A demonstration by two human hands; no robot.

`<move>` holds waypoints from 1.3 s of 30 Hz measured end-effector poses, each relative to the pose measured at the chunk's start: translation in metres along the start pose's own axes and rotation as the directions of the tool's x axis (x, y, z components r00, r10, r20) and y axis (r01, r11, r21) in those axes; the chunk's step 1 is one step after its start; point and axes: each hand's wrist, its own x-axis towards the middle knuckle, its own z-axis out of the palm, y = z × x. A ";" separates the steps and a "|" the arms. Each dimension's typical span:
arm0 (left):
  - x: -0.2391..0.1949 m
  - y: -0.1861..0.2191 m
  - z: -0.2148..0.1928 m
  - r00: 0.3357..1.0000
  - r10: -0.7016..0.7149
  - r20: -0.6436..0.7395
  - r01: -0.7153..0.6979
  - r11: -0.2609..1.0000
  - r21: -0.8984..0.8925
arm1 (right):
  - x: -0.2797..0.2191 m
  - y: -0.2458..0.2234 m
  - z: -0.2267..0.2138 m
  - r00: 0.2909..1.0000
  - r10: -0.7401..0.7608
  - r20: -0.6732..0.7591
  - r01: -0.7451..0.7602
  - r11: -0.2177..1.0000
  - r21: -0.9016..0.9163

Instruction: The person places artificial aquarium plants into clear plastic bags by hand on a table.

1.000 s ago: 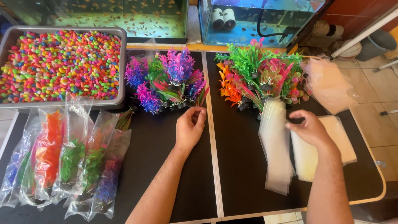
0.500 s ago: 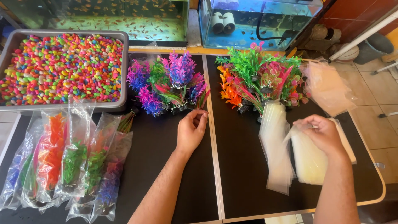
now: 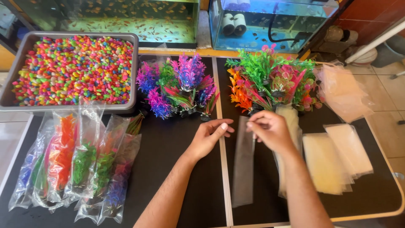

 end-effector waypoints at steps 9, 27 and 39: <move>0.008 0.004 -0.014 0.976 -0.095 -0.198 0.096 0.995 -0.002 | 0.038 0.029 0.053 0.994 0.007 0.110 -0.008 1.000 0.003; -0.008 -0.014 -0.046 0.812 -0.136 0.568 0.323 0.915 -0.241 | 0.054 0.052 0.094 0.994 -0.111 0.019 0.113 0.965 -0.236; -0.005 -0.013 -0.051 0.807 -0.108 0.580 0.318 0.908 -0.273 | 0.073 0.040 0.149 0.936 -0.351 0.033 0.299 0.741 -0.602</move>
